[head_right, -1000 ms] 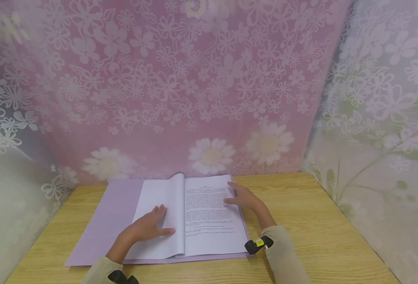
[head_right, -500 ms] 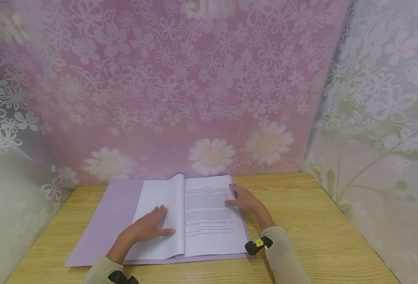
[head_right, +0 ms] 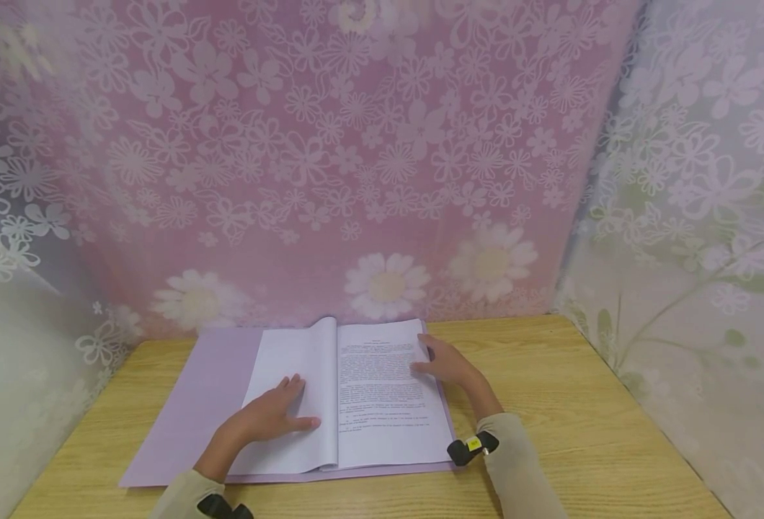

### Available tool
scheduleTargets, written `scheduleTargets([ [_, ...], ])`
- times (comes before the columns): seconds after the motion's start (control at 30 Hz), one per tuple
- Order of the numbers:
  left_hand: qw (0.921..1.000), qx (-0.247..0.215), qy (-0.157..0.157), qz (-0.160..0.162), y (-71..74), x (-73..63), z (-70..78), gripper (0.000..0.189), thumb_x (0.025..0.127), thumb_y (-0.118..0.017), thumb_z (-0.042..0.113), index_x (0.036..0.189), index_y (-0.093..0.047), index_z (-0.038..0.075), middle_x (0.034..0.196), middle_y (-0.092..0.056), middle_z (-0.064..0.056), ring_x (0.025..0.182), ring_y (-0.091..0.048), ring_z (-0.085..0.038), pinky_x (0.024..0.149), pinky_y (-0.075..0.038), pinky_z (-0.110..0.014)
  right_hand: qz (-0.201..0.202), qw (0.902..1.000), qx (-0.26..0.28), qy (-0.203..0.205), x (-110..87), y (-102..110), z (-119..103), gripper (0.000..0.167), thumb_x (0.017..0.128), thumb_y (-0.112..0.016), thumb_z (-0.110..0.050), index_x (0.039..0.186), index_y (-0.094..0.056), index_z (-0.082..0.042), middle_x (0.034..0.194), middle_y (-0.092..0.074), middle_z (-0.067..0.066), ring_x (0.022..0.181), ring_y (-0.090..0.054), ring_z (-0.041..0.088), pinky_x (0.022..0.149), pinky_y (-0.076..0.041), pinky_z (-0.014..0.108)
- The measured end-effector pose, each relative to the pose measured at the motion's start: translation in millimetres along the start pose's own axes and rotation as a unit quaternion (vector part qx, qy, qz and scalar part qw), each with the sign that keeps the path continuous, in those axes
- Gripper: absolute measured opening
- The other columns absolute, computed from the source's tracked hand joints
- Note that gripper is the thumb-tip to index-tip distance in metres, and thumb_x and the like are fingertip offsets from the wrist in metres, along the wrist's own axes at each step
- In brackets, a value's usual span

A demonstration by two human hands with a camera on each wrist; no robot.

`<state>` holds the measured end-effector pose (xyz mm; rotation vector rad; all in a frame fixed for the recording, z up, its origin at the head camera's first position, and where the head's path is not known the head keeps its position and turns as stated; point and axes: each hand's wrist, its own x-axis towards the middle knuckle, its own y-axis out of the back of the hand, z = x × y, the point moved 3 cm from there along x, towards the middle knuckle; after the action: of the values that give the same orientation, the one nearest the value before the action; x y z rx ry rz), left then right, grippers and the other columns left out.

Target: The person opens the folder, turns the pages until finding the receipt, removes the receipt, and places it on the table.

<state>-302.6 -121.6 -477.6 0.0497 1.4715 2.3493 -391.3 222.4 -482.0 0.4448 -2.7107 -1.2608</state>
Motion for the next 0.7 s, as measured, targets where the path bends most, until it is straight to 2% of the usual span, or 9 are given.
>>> scheduleTargets([
  [0.13,1.0000,0.001,0.001,0.000,0.3,-0.6,0.7,0.100,0.088,-0.071,0.060,0.154,-0.036,-0.008,0.163,-0.031,-0.026,0.153,-0.026,-0.045,0.121,-0.032,-0.059,0.014,0.9998,0.010,0.008,0.5,3,-3,0.074,0.098,-0.069,-0.024,0.157,-0.033,0.003,0.160,-0.036,0.027,0.148,-0.033,0.049,0.118,-0.034,0.063],
  [0.23,1.0000,0.001,0.001,-0.001,0.3,-0.7,0.8,0.100,0.088,-0.071,0.059,0.154,-0.036,-0.008,0.163,-0.031,-0.026,0.153,-0.026,-0.045,0.121,-0.032,-0.059,0.024,0.9991,0.035,0.000,-0.1,5,-5,0.071,0.099,-0.068,-0.025,0.157,-0.035,-0.001,0.162,-0.034,0.025,0.149,-0.032,0.049,0.119,-0.034,0.064],
  [0.37,1.0000,-0.001,0.001,-0.001,0.0,-0.4,0.3,0.100,0.089,-0.071,0.060,0.154,-0.036,-0.007,0.164,-0.031,-0.026,0.153,-0.026,-0.045,0.122,-0.031,-0.059,0.033,0.9969,0.069,0.017,-1.8,8,-9,0.067,0.100,-0.066,-0.023,0.156,-0.036,0.000,0.163,-0.033,0.024,0.148,-0.034,0.049,0.118,-0.034,0.063],
  [0.47,1.0000,0.000,0.001,0.001,-0.2,-0.2,-0.3,0.100,0.089,-0.070,0.060,0.154,-0.035,-0.007,0.164,-0.030,-0.025,0.154,-0.025,-0.045,0.122,-0.031,-0.059,0.034,0.9945,0.091,0.038,-2.4,9,-12,0.066,0.101,-0.065,-0.019,0.156,-0.036,0.002,0.161,-0.037,0.025,0.145,-0.040,0.048,0.117,-0.037,0.062],
  [0.7,1.0000,0.002,0.000,0.004,0.7,-0.8,0.6,0.100,0.089,-0.070,0.060,0.154,-0.036,-0.008,0.163,-0.030,-0.026,0.153,-0.026,-0.046,0.122,-0.031,-0.059,0.025,0.9917,0.117,0.047,-1.2,10,-13,0.068,0.101,-0.064,-0.018,0.157,-0.033,0.004,0.159,-0.038,0.028,0.141,-0.044,0.050,0.116,-0.039,0.061],
])
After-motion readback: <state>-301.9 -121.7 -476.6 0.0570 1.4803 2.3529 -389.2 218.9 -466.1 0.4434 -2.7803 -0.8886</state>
